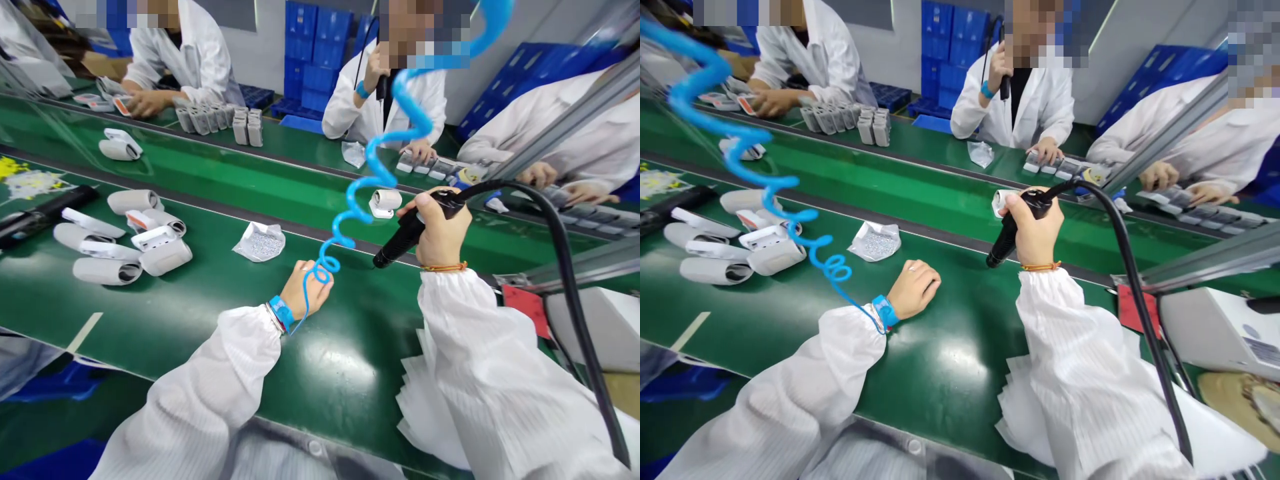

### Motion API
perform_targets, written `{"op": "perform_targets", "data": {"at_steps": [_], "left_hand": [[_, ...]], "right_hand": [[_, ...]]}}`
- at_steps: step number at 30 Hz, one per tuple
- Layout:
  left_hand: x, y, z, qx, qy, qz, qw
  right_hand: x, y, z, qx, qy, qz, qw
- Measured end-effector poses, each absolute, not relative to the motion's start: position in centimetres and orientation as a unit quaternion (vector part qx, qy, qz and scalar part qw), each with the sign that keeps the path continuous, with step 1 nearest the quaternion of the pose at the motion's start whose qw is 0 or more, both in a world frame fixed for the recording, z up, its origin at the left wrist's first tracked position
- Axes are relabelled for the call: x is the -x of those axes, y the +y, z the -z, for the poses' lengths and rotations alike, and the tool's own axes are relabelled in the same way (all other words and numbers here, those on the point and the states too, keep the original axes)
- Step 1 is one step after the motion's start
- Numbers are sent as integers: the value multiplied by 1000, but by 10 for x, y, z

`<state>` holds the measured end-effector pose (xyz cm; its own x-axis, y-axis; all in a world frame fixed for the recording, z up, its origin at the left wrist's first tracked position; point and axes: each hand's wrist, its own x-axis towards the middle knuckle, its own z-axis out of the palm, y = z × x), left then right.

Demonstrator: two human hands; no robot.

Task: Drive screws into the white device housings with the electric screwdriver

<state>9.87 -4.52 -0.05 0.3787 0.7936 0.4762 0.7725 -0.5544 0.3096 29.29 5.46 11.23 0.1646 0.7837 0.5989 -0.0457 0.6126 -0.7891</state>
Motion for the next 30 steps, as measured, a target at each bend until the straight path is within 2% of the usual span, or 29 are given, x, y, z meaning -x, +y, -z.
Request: {"op": "perform_targets", "data": {"at_steps": [6, 10, 14, 23, 27, 30], "left_hand": [[-100, -46, -1, -838, 450, -306, 29], [-100, -44, 2, -847, 431, -309, 39], [-98, -41, 8, -847, 422, -319, 46], [-90, -39, 13, -830, 443, -333, 61], [-89, -36, 17, -838, 442, -316, 55], [-88, -34, 19, -841, 457, -286, 43]], "right_hand": [[-305, 54, -103, 318, -594, -399, 622], [-314, 51, -111, 355, -597, -468, 546], [-319, 46, -116, 386, -598, -485, 509], [-335, 40, -97, 374, -468, -534, 596], [-350, 40, -81, 352, -350, -541, 679], [-353, 37, -62, 340, -239, -568, 710]]}}
